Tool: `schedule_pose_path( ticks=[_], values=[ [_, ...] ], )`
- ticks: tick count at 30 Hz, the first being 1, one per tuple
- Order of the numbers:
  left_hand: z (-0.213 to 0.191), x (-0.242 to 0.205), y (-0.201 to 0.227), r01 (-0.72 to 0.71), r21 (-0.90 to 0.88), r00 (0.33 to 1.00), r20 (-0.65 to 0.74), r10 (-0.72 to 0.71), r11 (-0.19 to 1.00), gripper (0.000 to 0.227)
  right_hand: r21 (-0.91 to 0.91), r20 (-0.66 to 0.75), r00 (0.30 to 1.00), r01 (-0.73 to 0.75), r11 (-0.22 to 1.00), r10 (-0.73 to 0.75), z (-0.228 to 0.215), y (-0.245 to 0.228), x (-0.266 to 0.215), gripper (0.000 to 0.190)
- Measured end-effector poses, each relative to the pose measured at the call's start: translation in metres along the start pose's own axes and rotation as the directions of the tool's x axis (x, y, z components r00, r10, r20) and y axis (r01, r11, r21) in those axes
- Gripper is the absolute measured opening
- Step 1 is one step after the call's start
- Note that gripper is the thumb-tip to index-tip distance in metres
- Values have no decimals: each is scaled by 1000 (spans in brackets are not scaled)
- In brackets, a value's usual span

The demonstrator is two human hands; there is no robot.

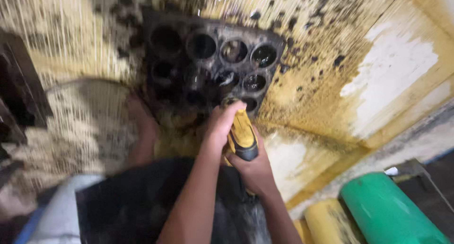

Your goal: The person uses a yellow power drill with a brush attachment to clean the inside of multiple circular cavities in a metal mold. They systematically move the tool from one cavity to the next, removing dark residue.

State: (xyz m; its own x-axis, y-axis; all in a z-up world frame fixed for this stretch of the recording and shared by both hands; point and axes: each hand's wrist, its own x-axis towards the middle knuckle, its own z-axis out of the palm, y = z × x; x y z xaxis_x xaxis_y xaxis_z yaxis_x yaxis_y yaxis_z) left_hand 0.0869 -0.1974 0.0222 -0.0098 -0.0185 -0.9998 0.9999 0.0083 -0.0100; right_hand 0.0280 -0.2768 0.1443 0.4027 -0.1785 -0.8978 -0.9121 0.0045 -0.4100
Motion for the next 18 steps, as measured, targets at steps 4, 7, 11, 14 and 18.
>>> schedule_pose_path(
  ticks=[4,7,11,14,18],
  values=[
    [-9,-7,3,-107,106,990,104,96,989,51,84,-46,997,70,994,-66,1,-14,-1,77],
    [-6,-4,6,47,130,997,47,-54,990,48,18,-68,997,-23,1000,24,4,-15,1,85],
    [-8,-3,3,-119,-3,992,46,119,993,48,156,-8,999,34,987,-33,9,-7,-2,84],
    [-9,0,5,-122,-31,984,129,125,992,47,38,-108,994,-29,999,33,8,-3,-1,83],
    [5,-23,-31,-114,85,993,41,111,990,42,7,-67,996,50,999,-50,-11,7,-40,86]
  ],
)
